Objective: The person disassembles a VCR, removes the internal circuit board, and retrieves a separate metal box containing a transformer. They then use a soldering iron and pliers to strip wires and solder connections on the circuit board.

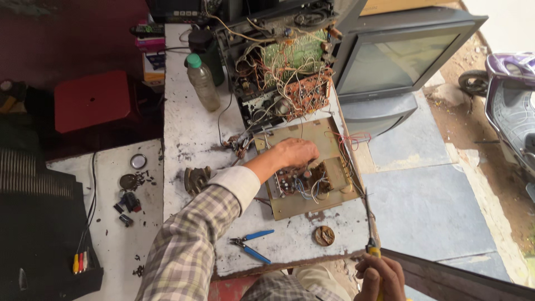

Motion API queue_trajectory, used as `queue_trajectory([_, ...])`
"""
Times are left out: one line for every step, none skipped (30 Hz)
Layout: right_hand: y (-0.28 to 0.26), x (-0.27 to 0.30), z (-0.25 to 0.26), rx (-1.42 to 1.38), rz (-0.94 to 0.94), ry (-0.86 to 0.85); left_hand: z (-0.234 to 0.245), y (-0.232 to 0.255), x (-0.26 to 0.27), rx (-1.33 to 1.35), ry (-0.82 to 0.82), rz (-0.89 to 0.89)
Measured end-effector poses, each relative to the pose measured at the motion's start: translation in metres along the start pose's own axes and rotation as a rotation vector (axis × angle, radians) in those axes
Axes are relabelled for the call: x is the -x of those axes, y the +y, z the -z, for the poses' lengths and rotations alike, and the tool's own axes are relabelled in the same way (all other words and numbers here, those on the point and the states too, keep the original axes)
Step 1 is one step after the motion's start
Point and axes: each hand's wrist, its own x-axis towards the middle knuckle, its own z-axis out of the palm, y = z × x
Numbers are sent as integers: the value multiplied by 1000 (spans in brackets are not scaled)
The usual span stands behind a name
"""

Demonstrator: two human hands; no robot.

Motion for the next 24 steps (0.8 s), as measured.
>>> queue_trajectory([0,0,0,8,-9,-10,-4,-3,-2,-89,47,-58])
queue_trajectory([-1,-1,-2,7,-16,-27,-5,-5,-3,-179,93,-116])
queue_trajectory([-7,1,-4,8,-27,-53,-6,-6,-1,-265,210,-197])
queue_trajectory([-15,1,-6,9,-38,-79,-1,-4,4,-351,327,-276])
queue_trajectory([-22,-3,-6,24,-3,-124,5,0,16,-441,445,-348])
queue_trajectory([-31,-8,-7,38,33,-169,10,11,35,-296,604,-337])
queue_trajectory([-39,-16,-11,47,77,-213,16,24,60,-157,767,-326])
queue_trajectory([-46,-23,-19,101,149,-221,20,39,88,-17,930,-316])
queue_trajectory([-53,-28,-24,160,218,-232,17,59,115,286,890,-173])
queue_trajectory([-59,-32,-31,217,289,-243,8,78,141,588,833,-34])
queue_trajectory([-63,-35,-37,163,283,-310,-5,98,164,703,777,63])
queue_trajectory([-67,-39,-42,108,276,-378,-21,118,183,818,716,157])
queue_trajectory([-71,-41,-47,94,289,-452,-38,140,200,1007,672,134])
queue_trajectory([-74,-42,-50,81,303,-526,-54,161,212,1195,625,107])
queue_trajectory([-75,-46,-52,61,398,-592,-68,179,224,1181,683,43])
queue_trajectory([-75,-49,-52,39,493,-656,-80,196,234,1163,739,-20])
queue_trajectory([-75,-49,-54,8,587,-724,-89,211,242,1229,785,52])
queue_trajectory([-73,-46,-59,-72,591,-738,-98,227,247,1295,830,123])
queue_trajectory([-70,-41,-66,-161,590,-761,-105,241,250,1361,884,206])
queue_trajectory([-67,-33,-74,-251,585,-783,-110,244,252,1264,970,244])
queue_trajectory([-63,-21,-78,-280,562,-828,-118,249,256,1176,1055,306])
queue_trajectory([-58,-11,-81,-309,538,-872,-129,255,262,1084,1133,373])
queue_trajectory([-56,-2,-83,-341,524,-907,-140,261,267,1156,1186,421])
queue_trajectory([-56,7,-79,-352,528,-958,-149,267,271,1228,1241,467])
